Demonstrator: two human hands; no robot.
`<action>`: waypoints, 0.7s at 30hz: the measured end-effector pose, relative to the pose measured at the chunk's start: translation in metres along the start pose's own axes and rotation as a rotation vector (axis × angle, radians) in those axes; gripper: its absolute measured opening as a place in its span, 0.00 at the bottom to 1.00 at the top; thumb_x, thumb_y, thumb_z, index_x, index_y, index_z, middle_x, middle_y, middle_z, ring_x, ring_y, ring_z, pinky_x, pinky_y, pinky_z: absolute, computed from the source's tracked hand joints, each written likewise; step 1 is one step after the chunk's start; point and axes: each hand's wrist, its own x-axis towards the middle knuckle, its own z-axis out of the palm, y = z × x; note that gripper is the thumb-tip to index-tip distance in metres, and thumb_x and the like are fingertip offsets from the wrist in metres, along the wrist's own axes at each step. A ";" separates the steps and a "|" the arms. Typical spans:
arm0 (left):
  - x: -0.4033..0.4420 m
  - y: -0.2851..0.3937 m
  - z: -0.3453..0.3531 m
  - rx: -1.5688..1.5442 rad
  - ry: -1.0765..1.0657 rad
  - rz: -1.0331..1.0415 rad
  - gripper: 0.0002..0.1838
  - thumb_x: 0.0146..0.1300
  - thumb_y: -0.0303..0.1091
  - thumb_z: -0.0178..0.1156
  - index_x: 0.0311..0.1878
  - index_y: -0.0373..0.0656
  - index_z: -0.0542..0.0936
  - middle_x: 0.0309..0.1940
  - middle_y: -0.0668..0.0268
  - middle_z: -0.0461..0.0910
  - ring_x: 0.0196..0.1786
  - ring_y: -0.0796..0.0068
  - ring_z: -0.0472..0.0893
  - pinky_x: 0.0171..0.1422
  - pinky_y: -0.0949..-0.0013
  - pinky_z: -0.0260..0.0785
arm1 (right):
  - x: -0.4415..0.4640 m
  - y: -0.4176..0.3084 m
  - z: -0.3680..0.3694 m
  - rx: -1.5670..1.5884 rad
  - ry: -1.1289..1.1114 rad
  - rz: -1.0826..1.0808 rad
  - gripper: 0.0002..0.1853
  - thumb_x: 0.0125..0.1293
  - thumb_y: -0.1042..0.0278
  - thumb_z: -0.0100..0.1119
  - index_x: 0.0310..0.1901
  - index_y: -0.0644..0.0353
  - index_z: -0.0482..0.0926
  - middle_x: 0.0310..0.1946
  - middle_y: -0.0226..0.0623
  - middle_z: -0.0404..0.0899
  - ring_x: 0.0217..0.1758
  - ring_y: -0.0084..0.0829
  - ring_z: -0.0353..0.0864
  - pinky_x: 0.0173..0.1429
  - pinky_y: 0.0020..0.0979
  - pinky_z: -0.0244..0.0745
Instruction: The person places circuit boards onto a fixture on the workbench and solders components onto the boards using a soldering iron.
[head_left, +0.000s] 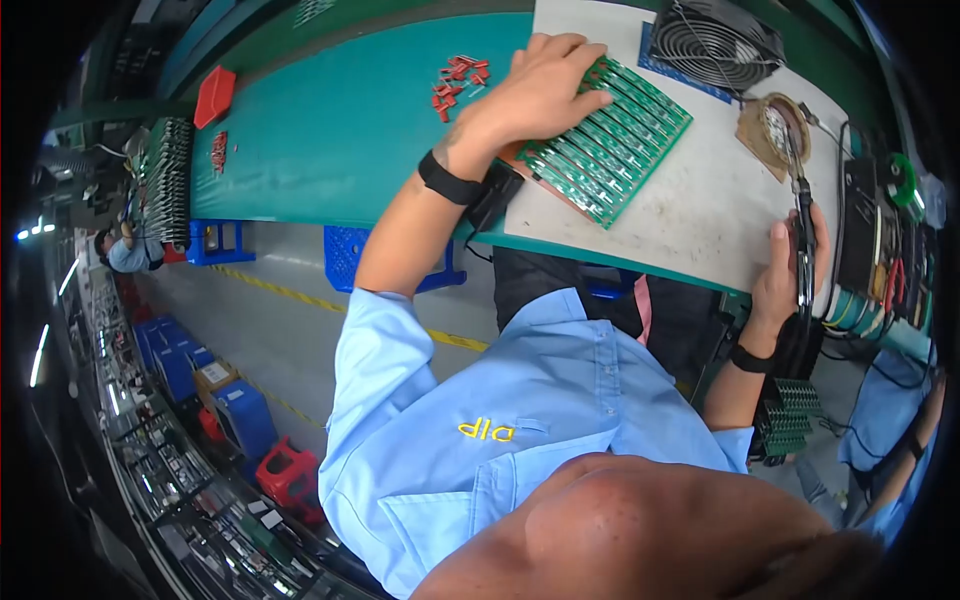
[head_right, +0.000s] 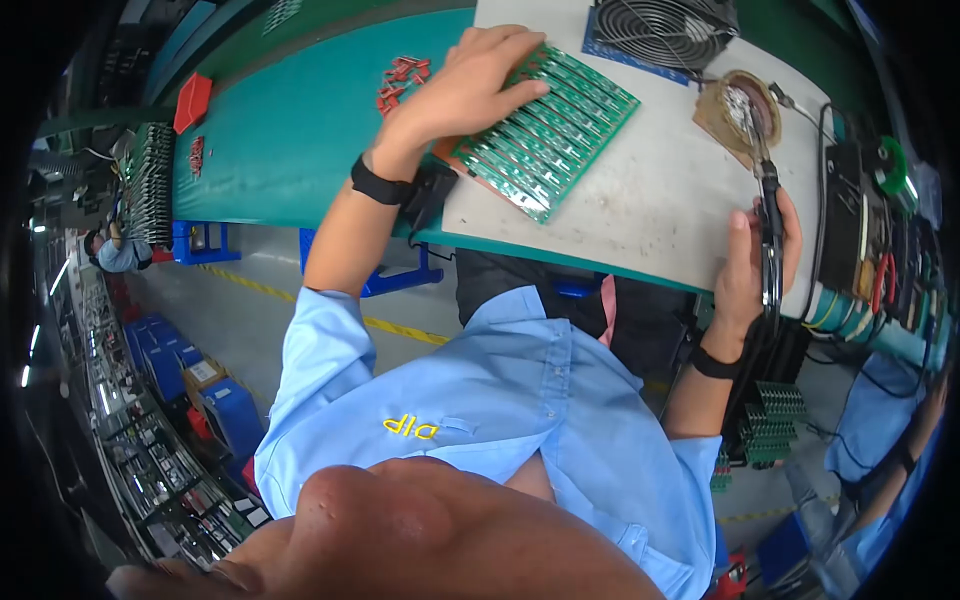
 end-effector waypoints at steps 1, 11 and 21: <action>0.000 -0.003 -0.002 -0.053 0.022 0.002 0.31 0.69 0.44 0.70 0.69 0.37 0.77 0.66 0.47 0.79 0.65 0.41 0.77 0.73 0.51 0.67 | 0.002 -0.002 0.002 -0.018 -0.007 0.002 0.29 0.70 0.75 0.71 0.70 0.68 0.74 0.54 0.41 0.85 0.54 0.25 0.84 0.61 0.28 0.78; 0.002 0.016 -0.006 -0.314 -0.068 -0.029 0.33 0.67 0.40 0.72 0.73 0.39 0.75 0.65 0.49 0.80 0.69 0.46 0.74 0.75 0.51 0.66 | -0.007 -0.016 -0.001 -0.015 -0.127 -0.059 0.29 0.68 0.78 0.73 0.69 0.68 0.74 0.53 0.41 0.85 0.54 0.27 0.84 0.63 0.30 0.79; 0.001 0.026 -0.008 -0.338 -0.149 -0.003 0.31 0.69 0.42 0.71 0.72 0.42 0.78 0.69 0.56 0.78 0.72 0.51 0.72 0.77 0.54 0.64 | -0.023 -0.065 0.001 -0.021 -0.398 -0.084 0.25 0.60 0.84 0.71 0.60 0.70 0.80 0.44 0.41 0.84 0.45 0.27 0.82 0.50 0.27 0.76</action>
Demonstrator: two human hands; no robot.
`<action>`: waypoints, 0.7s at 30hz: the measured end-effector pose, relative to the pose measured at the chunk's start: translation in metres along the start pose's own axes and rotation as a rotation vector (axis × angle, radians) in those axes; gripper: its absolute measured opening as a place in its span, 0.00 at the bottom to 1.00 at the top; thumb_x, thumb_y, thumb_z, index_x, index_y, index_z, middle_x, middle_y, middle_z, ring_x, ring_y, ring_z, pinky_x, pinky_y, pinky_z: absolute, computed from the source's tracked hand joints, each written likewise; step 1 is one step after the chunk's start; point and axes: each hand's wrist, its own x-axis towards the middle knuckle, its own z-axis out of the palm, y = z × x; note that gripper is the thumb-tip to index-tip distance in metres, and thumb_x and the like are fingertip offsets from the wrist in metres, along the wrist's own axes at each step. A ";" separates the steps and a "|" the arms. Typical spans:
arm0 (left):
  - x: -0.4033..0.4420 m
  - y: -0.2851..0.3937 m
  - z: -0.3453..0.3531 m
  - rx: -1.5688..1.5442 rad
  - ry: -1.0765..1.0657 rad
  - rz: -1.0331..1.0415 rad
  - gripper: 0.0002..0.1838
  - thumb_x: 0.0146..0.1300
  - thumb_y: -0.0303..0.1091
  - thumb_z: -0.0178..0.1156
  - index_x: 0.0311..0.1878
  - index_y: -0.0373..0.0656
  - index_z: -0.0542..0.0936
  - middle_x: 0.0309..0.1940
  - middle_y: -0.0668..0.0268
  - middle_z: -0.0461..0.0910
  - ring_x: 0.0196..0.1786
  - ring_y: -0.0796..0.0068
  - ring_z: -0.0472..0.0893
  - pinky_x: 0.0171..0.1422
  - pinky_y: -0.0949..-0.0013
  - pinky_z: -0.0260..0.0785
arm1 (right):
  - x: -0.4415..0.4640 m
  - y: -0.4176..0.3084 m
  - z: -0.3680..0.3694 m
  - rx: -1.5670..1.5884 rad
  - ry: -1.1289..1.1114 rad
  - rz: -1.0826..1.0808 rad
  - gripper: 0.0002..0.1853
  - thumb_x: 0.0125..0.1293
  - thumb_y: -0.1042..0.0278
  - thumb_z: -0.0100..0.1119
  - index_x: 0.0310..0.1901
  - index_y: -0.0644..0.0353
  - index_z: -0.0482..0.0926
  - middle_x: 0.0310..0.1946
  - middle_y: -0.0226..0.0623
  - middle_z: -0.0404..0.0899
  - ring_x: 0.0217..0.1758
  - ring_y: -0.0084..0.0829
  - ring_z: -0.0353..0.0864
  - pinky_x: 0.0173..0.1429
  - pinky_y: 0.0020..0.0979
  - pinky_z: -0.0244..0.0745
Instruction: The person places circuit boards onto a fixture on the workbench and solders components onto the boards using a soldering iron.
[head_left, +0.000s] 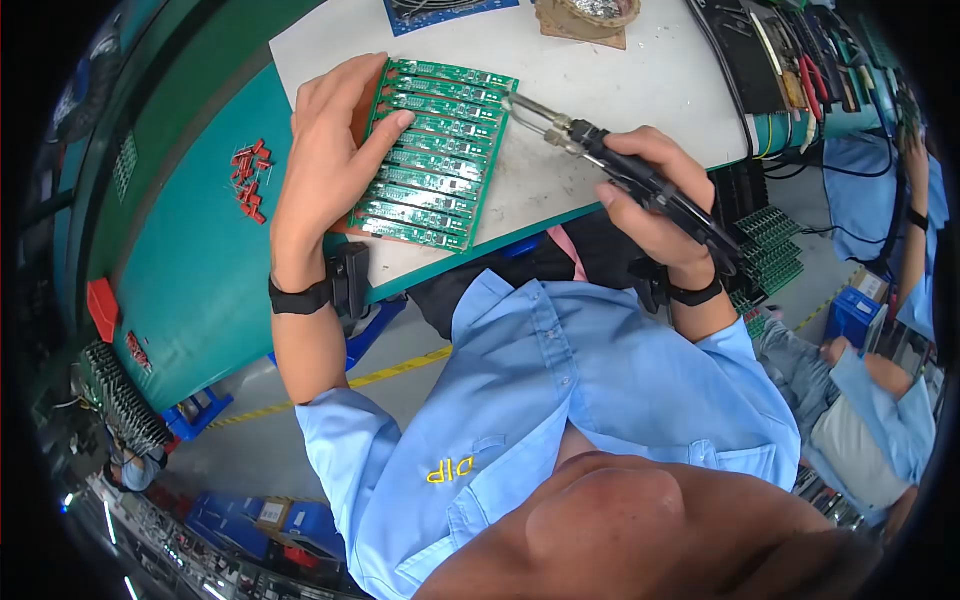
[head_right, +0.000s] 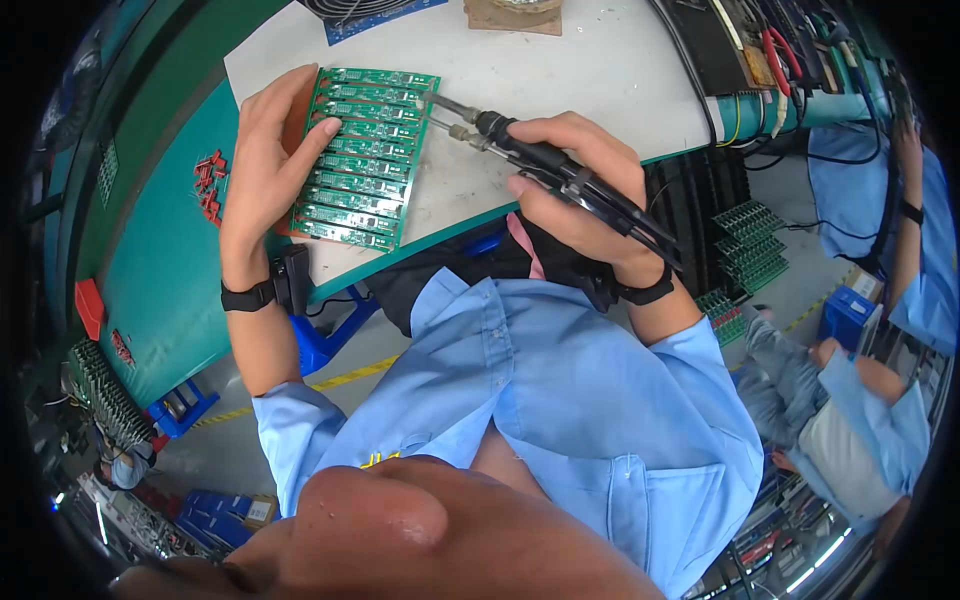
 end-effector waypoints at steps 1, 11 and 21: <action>0.000 0.000 0.000 0.021 -0.002 0.016 0.30 0.69 0.42 0.71 0.71 0.43 0.78 0.70 0.57 0.78 0.72 0.52 0.72 0.78 0.54 0.63 | 0.000 0.003 0.003 0.000 -0.010 0.000 0.24 0.59 0.85 0.71 0.59 0.71 0.80 0.44 0.41 0.83 0.44 0.27 0.81 0.49 0.27 0.75; 0.000 -0.001 0.000 0.045 -0.012 0.021 0.27 0.70 0.44 0.70 0.68 0.43 0.81 0.71 0.59 0.77 0.72 0.53 0.72 0.79 0.54 0.60 | 0.012 0.010 0.012 -0.003 0.018 -0.011 0.22 0.56 0.81 0.75 0.55 0.67 0.85 0.39 0.41 0.87 0.39 0.30 0.87 0.44 0.28 0.79; -0.002 -0.001 -0.001 0.048 -0.007 0.019 0.27 0.70 0.44 0.70 0.68 0.44 0.82 0.71 0.60 0.77 0.71 0.53 0.72 0.78 0.54 0.61 | 0.013 0.009 0.010 -0.032 -0.049 -0.015 0.23 0.58 0.84 0.72 0.57 0.70 0.82 0.42 0.42 0.85 0.41 0.29 0.83 0.47 0.27 0.76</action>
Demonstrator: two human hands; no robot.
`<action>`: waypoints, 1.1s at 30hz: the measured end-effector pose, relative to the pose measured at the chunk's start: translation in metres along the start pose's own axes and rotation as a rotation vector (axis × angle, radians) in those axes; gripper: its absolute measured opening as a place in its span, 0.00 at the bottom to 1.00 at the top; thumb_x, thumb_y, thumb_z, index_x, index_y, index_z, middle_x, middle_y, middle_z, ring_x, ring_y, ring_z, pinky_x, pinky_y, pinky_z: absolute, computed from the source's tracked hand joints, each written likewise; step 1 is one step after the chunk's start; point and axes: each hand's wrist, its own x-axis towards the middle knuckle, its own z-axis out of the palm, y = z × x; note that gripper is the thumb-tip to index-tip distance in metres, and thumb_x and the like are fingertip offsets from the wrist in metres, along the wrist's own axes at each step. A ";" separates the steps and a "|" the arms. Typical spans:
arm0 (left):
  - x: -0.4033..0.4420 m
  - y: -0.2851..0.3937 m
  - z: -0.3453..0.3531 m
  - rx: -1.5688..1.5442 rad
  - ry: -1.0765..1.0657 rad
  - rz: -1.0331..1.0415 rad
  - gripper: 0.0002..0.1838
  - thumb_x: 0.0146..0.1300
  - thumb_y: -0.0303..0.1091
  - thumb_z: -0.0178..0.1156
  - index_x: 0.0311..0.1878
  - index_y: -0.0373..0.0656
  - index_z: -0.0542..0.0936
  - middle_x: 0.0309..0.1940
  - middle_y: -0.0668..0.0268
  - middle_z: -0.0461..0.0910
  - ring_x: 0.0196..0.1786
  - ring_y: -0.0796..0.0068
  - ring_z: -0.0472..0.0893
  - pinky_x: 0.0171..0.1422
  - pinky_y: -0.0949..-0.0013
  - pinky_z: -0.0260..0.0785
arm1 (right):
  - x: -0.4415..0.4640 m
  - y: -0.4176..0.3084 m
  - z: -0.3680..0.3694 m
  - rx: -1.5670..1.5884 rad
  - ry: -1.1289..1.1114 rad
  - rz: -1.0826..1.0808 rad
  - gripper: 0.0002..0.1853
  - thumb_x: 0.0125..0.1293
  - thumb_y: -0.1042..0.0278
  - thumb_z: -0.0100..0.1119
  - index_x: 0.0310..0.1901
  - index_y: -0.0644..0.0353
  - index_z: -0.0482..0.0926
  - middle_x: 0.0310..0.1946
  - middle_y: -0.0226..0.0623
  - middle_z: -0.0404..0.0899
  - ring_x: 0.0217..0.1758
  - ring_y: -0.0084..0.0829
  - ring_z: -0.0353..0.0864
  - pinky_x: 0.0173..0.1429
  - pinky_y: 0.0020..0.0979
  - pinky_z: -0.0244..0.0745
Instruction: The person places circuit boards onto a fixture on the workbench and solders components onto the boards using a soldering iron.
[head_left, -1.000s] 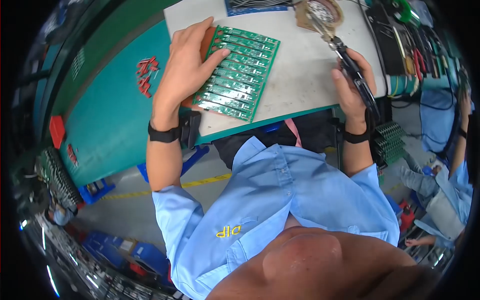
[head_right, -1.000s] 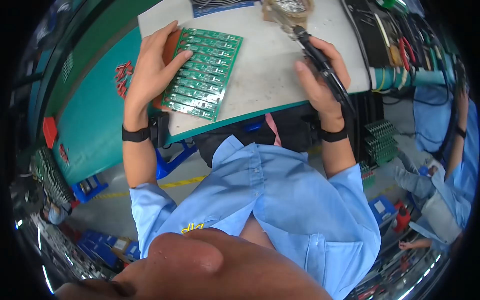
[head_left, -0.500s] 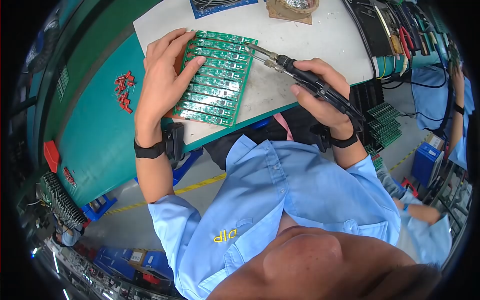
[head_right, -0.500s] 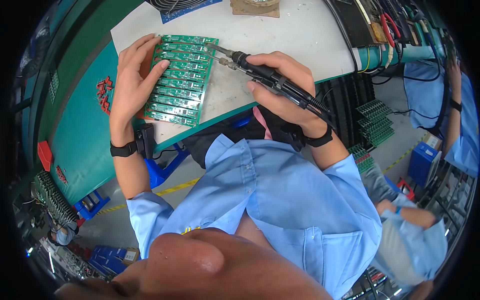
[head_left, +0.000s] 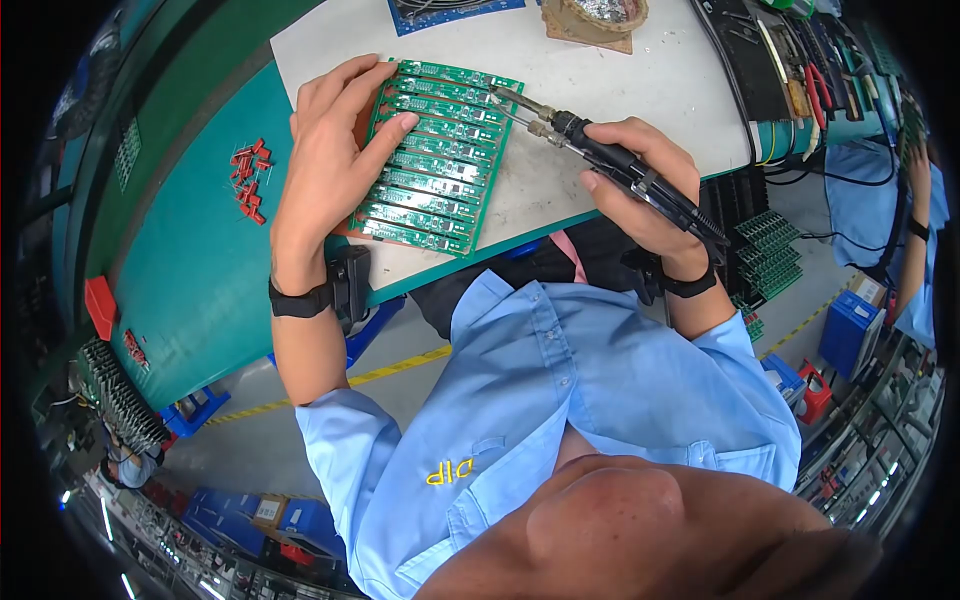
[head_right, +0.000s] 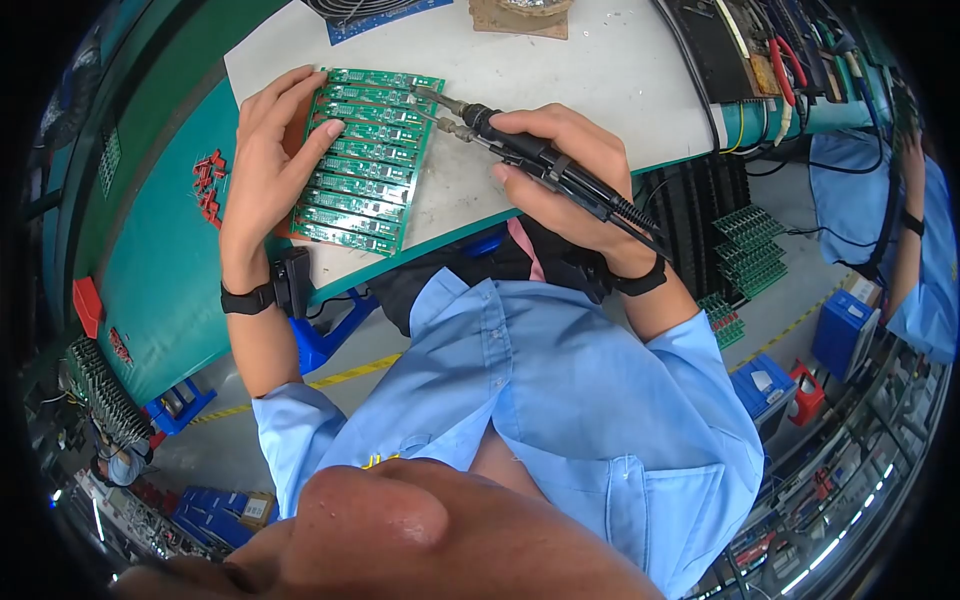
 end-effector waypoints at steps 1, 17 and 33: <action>0.000 0.000 0.000 0.006 -0.002 -0.003 0.27 0.69 0.44 0.70 0.68 0.44 0.82 0.71 0.60 0.77 0.71 0.53 0.72 0.77 0.54 0.61 | 0.000 0.000 0.000 -0.001 -0.003 -0.003 0.23 0.58 0.84 0.73 0.57 0.70 0.82 0.42 0.43 0.85 0.42 0.29 0.83 0.47 0.27 0.76; -0.002 0.006 -0.009 0.108 0.128 -0.008 0.26 0.65 0.45 0.75 0.58 0.37 0.83 0.62 0.57 0.81 0.64 0.52 0.75 0.68 0.53 0.67 | 0.001 0.036 -0.011 0.050 0.440 0.061 0.27 0.66 0.83 0.70 0.66 0.67 0.77 0.51 0.38 0.82 0.48 0.24 0.82 0.55 0.28 0.80; -0.015 0.028 -0.047 -0.787 -0.135 -0.458 0.08 0.80 0.37 0.62 0.44 0.47 0.75 0.36 0.75 0.81 0.40 0.86 0.76 0.46 0.77 0.67 | 0.000 0.041 -0.003 0.066 0.536 0.001 0.26 0.64 0.72 0.76 0.63 0.62 0.81 0.48 0.35 0.84 0.47 0.23 0.84 0.54 0.25 0.80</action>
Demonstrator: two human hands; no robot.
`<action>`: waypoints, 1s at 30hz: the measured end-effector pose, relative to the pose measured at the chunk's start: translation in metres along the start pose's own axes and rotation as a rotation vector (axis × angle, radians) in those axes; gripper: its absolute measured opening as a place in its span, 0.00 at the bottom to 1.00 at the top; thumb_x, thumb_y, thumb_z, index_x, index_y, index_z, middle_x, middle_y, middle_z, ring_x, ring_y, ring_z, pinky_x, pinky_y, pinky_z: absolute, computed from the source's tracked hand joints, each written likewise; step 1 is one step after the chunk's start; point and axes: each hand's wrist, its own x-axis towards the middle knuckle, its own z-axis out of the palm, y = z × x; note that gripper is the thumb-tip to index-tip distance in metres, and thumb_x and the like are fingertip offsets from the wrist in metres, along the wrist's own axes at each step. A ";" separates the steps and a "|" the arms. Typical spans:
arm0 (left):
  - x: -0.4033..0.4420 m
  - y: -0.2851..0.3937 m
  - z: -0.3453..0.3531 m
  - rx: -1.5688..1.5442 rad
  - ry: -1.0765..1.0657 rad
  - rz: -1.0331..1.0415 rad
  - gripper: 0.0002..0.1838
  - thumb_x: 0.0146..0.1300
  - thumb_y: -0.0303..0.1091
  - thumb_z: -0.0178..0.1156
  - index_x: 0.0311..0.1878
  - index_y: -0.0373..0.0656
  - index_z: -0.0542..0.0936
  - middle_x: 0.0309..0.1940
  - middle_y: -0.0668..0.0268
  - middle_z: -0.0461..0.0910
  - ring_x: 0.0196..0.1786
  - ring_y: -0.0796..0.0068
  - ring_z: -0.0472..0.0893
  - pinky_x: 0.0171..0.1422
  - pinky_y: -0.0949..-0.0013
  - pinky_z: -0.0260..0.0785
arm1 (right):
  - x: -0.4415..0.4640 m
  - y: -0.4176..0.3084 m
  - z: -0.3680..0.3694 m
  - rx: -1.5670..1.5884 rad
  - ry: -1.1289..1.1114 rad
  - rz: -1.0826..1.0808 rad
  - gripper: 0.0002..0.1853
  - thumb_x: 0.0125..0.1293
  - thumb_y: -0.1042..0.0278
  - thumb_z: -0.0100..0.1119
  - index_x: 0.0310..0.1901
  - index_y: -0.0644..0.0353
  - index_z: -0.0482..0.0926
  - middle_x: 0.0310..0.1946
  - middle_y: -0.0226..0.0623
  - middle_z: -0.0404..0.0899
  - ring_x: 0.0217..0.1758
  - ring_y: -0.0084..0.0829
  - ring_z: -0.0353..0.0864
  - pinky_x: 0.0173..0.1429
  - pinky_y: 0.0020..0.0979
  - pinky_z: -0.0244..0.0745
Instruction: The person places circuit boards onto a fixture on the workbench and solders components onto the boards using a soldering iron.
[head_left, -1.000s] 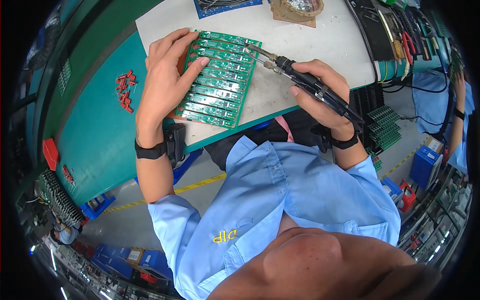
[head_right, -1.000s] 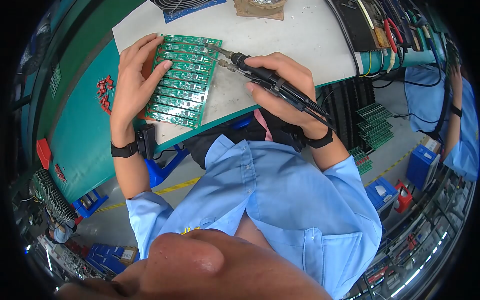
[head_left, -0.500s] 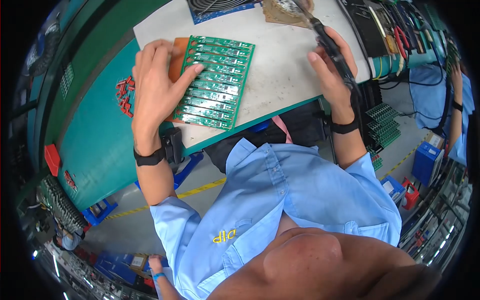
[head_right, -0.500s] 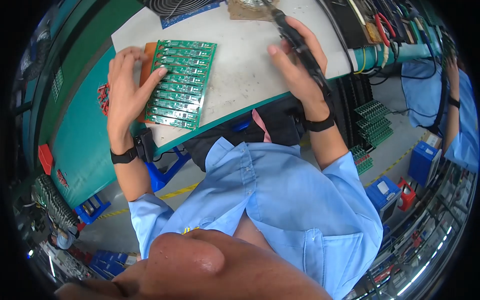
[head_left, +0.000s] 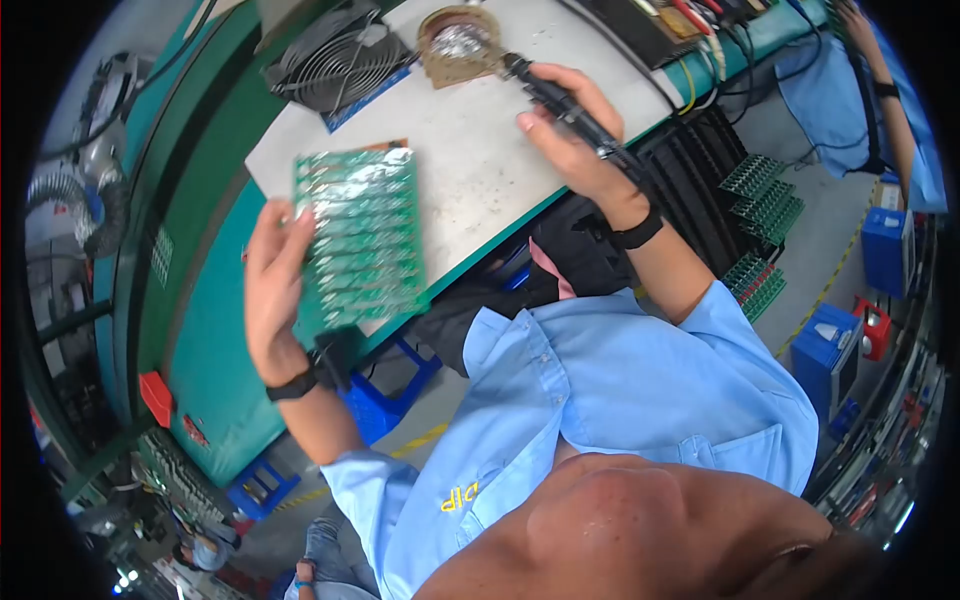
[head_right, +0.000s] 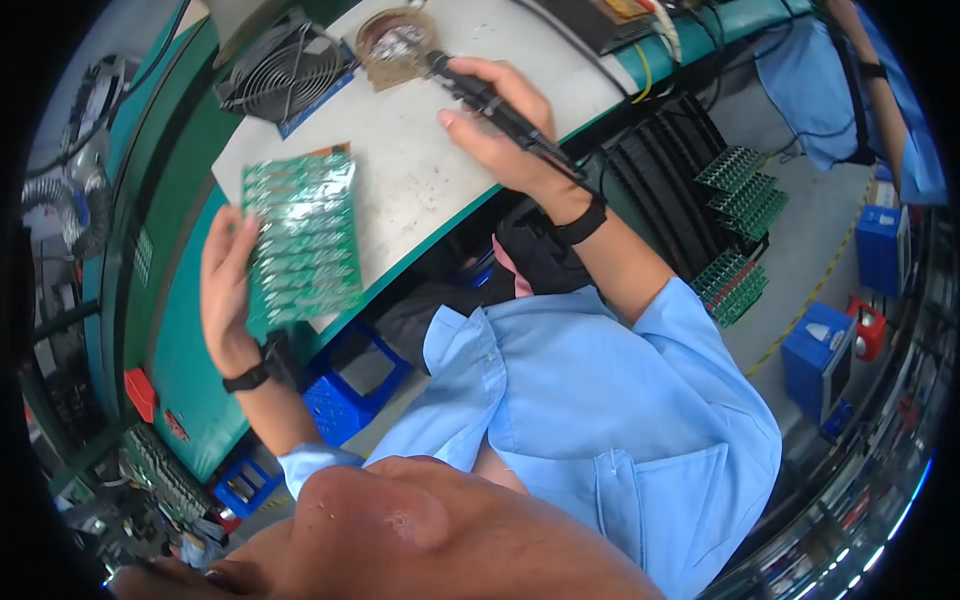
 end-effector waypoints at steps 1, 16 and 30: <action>-0.003 -0.001 -0.018 -0.005 0.025 0.022 0.07 0.80 0.37 0.62 0.45 0.47 0.76 0.37 0.75 0.81 0.41 0.86 0.76 0.47 0.77 0.68 | 0.002 -0.001 -0.002 -0.011 0.024 -0.006 0.26 0.64 0.72 0.76 0.63 0.62 0.81 0.48 0.35 0.84 0.47 0.23 0.84 0.54 0.25 0.80; 0.043 0.009 -0.097 -0.298 0.484 0.010 0.37 0.81 0.45 0.61 0.79 0.28 0.59 0.76 0.42 0.68 0.78 0.46 0.71 0.76 0.45 0.71 | -0.003 -0.005 0.002 0.075 0.041 0.051 0.23 0.74 0.76 0.67 0.68 0.62 0.73 0.40 0.28 0.79 0.41 0.18 0.76 0.46 0.23 0.75; -0.027 -0.113 -0.317 0.246 0.718 -0.183 0.40 0.76 0.55 0.64 0.79 0.37 0.65 0.76 0.52 0.72 0.75 0.56 0.73 0.78 0.48 0.62 | 0.022 0.001 0.063 1.068 0.158 0.494 0.27 0.84 0.46 0.52 0.76 0.51 0.67 0.61 0.37 0.81 0.55 0.30 0.82 0.56 0.38 0.78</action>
